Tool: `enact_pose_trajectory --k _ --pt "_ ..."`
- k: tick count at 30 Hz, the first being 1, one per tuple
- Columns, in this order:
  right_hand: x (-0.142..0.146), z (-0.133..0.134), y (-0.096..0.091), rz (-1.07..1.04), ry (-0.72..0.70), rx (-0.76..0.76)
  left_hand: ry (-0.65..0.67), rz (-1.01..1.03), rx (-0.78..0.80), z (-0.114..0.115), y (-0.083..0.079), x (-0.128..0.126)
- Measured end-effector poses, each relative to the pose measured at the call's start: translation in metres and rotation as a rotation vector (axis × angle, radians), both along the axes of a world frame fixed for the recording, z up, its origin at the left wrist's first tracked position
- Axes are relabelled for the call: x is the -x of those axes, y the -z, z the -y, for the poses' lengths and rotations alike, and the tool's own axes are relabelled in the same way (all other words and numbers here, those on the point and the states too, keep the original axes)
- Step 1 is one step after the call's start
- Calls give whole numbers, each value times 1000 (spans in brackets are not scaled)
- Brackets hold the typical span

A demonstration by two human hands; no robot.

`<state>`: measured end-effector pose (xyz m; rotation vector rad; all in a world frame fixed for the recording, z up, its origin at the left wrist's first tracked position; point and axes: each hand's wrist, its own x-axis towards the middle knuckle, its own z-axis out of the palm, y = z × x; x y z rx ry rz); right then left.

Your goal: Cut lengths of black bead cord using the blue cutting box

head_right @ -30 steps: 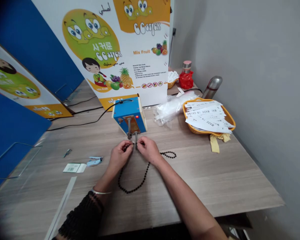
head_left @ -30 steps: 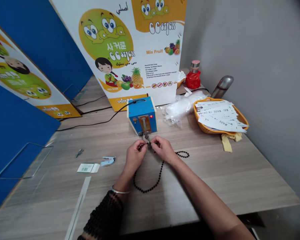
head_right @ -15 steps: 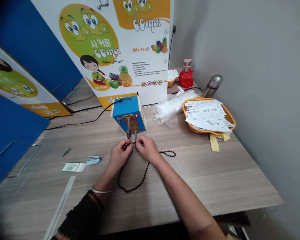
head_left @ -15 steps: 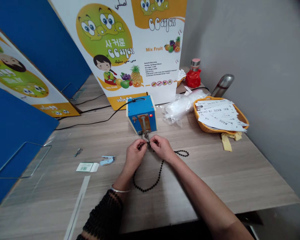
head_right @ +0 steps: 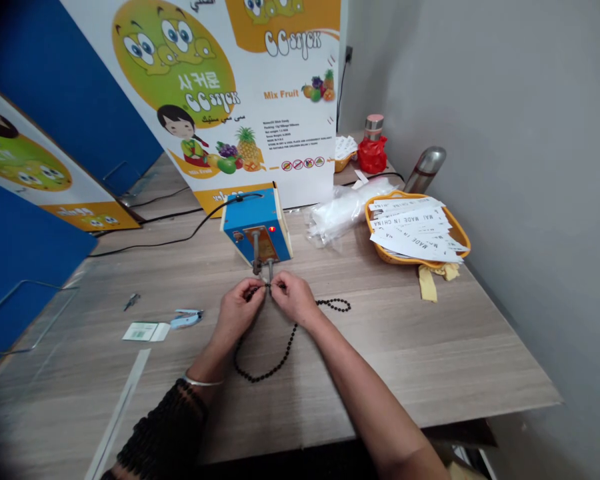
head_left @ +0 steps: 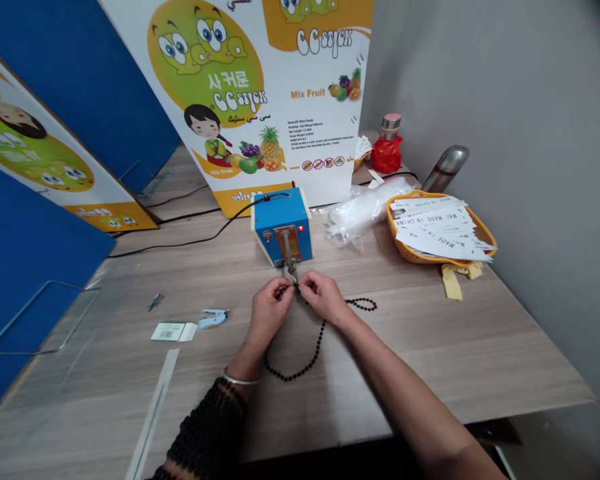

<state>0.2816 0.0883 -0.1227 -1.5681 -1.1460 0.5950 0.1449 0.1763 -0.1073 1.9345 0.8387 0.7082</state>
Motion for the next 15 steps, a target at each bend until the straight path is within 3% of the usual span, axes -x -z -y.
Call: enact_pose_trajectory --k 10,15 --pt "5 6 -1 -29 16 9 -9 -11 45 8 3 5" --pt "10 15 -8 -67 39 10 -15 36 145 16 -7 9"
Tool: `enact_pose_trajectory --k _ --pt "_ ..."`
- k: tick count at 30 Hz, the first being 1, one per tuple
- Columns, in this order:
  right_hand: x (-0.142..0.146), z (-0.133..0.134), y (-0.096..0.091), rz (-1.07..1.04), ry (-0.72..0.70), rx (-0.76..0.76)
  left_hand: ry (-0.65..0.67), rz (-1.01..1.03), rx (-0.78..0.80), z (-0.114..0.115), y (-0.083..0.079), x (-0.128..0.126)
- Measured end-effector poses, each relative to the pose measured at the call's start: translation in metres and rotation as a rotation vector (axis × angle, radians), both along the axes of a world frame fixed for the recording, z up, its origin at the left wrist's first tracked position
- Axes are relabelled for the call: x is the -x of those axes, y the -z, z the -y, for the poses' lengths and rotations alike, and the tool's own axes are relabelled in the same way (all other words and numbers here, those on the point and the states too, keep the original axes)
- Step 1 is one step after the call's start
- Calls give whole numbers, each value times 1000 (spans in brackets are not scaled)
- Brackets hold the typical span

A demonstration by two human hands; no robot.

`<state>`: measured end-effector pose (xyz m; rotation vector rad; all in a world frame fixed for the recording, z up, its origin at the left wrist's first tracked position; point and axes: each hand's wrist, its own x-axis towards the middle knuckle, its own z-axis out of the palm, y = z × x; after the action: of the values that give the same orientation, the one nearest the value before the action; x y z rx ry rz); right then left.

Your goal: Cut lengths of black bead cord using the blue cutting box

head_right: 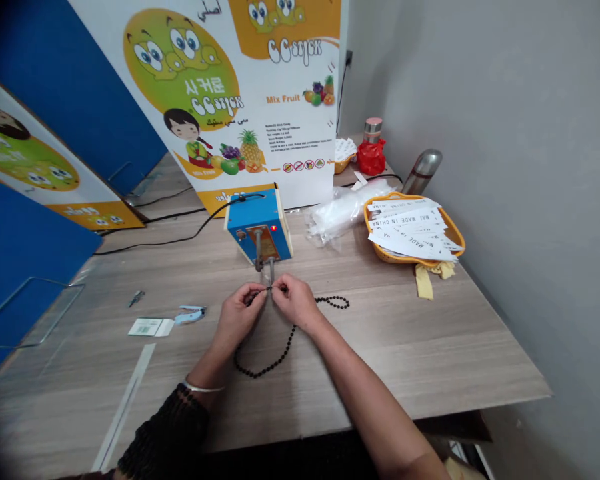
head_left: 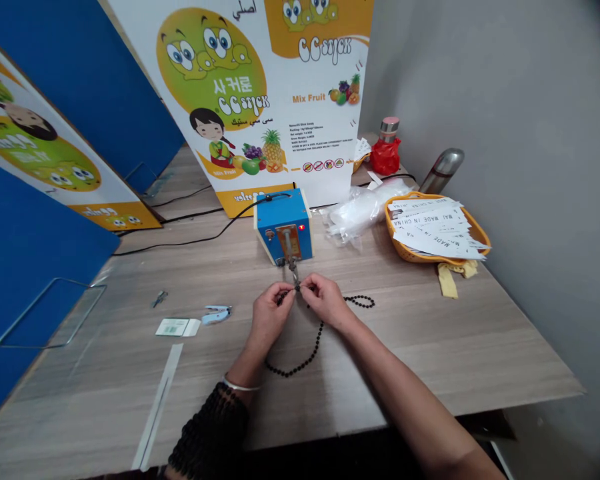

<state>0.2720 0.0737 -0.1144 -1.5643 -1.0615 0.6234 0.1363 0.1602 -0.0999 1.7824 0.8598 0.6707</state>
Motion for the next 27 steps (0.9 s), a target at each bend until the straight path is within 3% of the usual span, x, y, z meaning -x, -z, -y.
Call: enact_pose_trajectory --k 3,7,9,10,12,14,17,21,24,27 --pt "4 11 -12 -30 12 -15 52 -6 177 11 -13 12" --pt "11 35 -39 -109 -29 -36 248 -7 704 37 -26 55" --pt "16 50 -55 -194 -39 -66 286 179 886 53 -31 85" --pt "18 59 -64 -246 -40 -74 288 335 905 61 -35 100" --pt "25 77 -79 -342 -59 -70 282 615 852 77 -47 121" --pt "36 95 -94 -370 -107 -49 258 648 766 94 -65 127" --pt "60 118 -117 -252 -174 -70 188 304 586 121 -92 112" --pt "84 150 -145 -53 -256 -85 266 21 245 155 -112 95" --pt "75 182 -151 -15 -407 -5 312 52 184 166 -130 115" --pt "51 224 -137 7 -468 107 110 321 247 154 -153 160"
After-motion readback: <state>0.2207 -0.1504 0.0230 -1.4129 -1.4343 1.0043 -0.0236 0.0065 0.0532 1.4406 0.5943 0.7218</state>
